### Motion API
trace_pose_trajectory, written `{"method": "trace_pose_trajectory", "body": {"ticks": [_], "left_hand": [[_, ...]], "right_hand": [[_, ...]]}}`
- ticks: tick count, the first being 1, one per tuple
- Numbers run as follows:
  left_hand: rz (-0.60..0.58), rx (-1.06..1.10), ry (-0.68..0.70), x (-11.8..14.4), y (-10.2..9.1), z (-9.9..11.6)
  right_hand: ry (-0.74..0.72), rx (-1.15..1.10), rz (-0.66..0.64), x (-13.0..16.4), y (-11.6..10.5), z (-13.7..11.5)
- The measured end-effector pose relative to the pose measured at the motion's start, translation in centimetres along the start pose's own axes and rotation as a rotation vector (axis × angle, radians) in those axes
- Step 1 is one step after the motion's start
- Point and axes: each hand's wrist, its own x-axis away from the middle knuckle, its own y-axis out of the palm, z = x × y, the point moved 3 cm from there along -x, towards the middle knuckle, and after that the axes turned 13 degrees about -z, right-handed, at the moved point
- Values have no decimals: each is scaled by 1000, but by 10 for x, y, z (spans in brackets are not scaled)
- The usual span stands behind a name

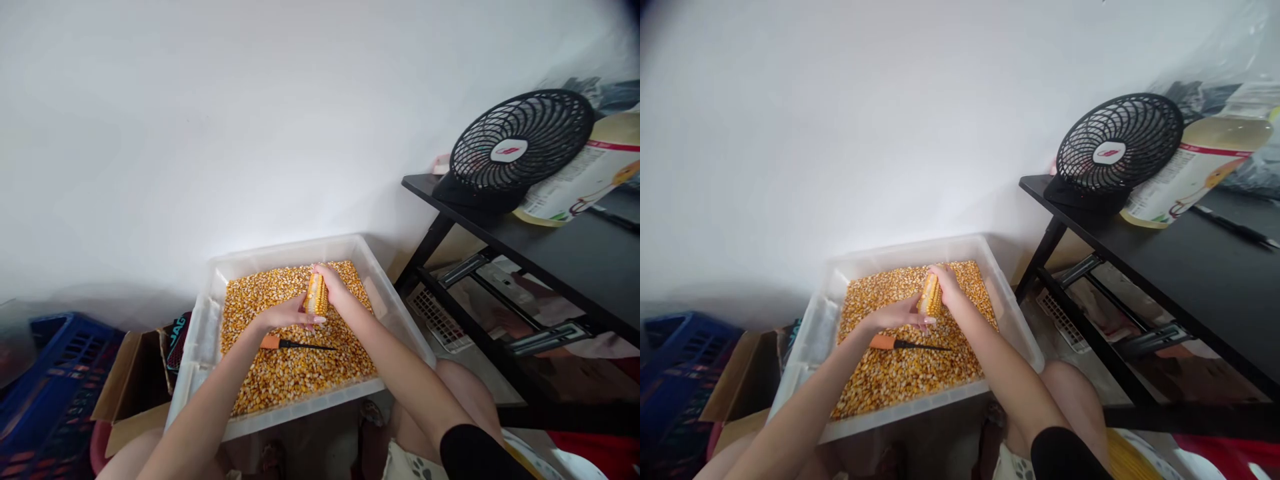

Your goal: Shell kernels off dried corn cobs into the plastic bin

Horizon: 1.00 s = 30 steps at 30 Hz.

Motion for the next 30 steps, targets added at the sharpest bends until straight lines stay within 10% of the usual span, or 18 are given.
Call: {"method": "trace_pose_trajectory", "body": {"ticks": [30], "left_hand": [[101,-48,104,-12,7,-7]], "right_hand": [[-6,-173,-54,5,6,-9]]}}
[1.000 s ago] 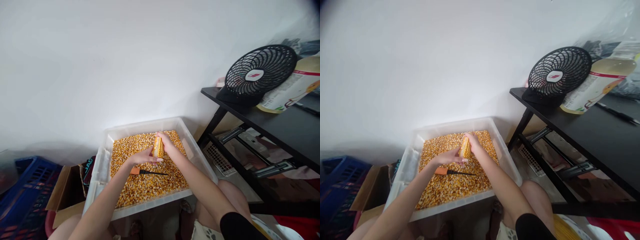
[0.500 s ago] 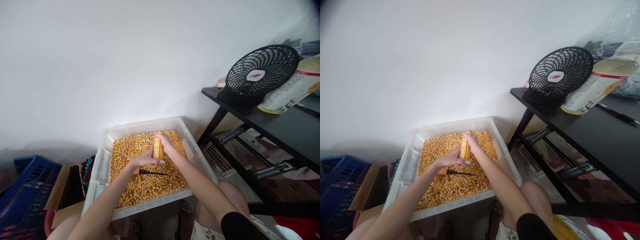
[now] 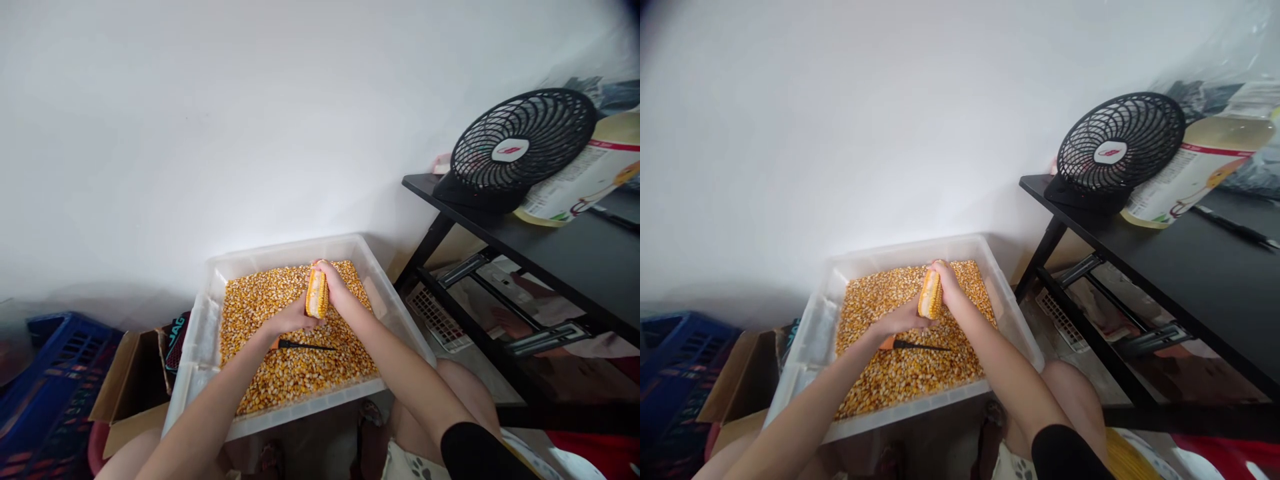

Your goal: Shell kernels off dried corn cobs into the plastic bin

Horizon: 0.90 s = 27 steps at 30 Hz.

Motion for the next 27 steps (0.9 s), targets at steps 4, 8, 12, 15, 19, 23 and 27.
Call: {"method": "trace_pose_trajectory", "body": {"ticks": [4,8,12,15,19,23,27], "left_hand": [[-55,-27,23,4,-1,9],[-2,-2,19,6,-5,15],[24,5,6,3,-4,10],[-17,2,7,4,-4,5],[-45,-7,-13,8,-6,4],[-77,-14,-27,8,-6,6],[10,-1,-11,5,-6,5]], "right_hand": [[-15,-17,-18,1,3,-4],[-66,46,-5,1,6,-3],[-42,65,20,3,7,2],[-22,82,-10,6,8,1],[-47,140,-40,9,10,-3],[-69,149,-58,9,11,-3],[-125,197,-40,7,10,1]]}}
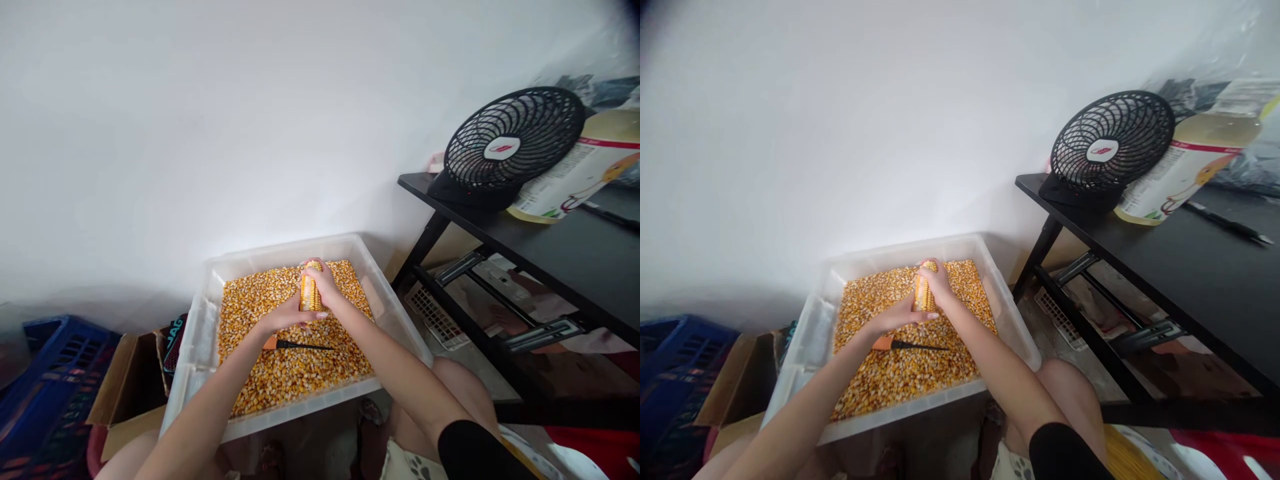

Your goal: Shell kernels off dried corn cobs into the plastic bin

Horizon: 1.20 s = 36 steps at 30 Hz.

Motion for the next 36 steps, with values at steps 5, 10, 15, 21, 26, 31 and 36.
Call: {"method": "trace_pose_trajectory", "body": {"ticks": [5,10,15,21,26,31,36], "left_hand": [[-38,8,24,-1,-2,-5],[-64,-40,8,3,-4,-2],[-95,-30,-15,5,-3,-1],[-10,-17,-2,2,-3,0],[-54,-20,16,2,-3,0],[-53,-120,-21,3,-3,1],[71,-268,42,1,-7,2]], "right_hand": [[-16,-14,-7,0,1,3],[-51,-31,-47,1,1,4],[-34,-12,-85,3,3,2],[-102,50,-13,4,4,-2],[-83,-5,-81,2,3,0],[-67,37,-110,2,3,1],[-99,104,-48,1,3,1]]}}
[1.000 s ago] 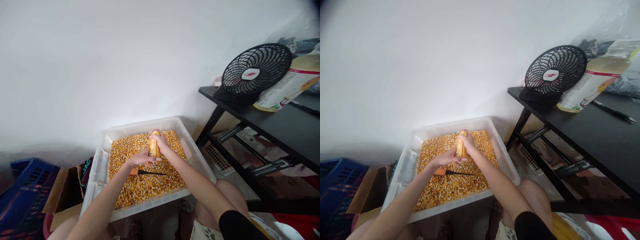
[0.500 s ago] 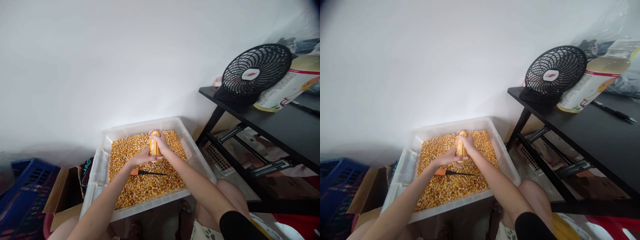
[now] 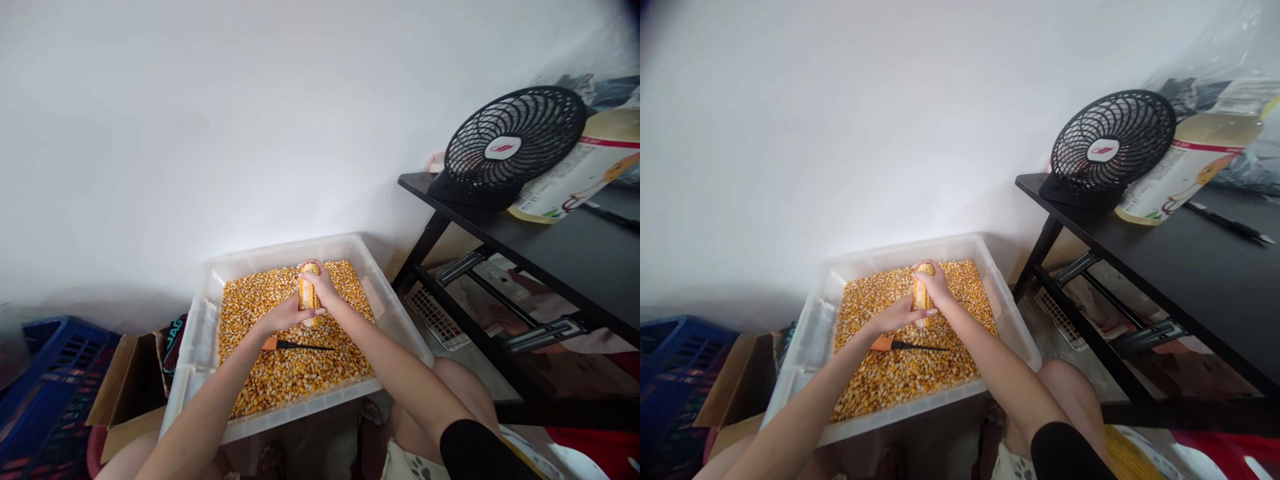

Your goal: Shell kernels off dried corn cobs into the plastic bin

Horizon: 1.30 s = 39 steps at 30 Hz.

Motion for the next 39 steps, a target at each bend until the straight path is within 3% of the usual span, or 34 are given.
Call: {"method": "trace_pose_trajectory", "body": {"ticks": [4,9,16,23,29,31,35,39], "left_hand": [[-62,-7,13,2,-2,-2],[-171,187,-26,5,1,-2],[6,-67,-56,2,-4,-2],[-59,-85,-21,4,-8,-8],[-133,26,-18,7,-6,-1],[-117,22,-57,6,-6,-2],[29,-140,-142,5,-12,-8],[-35,-92,-63,6,-12,-5]], "right_hand": [[-8,-12,-21,0,-1,0],[23,22,-122,1,0,0],[-24,155,-37,-1,2,2],[1,60,-71,2,4,6],[-3,94,-102,3,5,1],[-52,165,-85,3,6,-2],[-55,217,-61,3,11,-5],[19,163,-86,5,13,-2]]}}
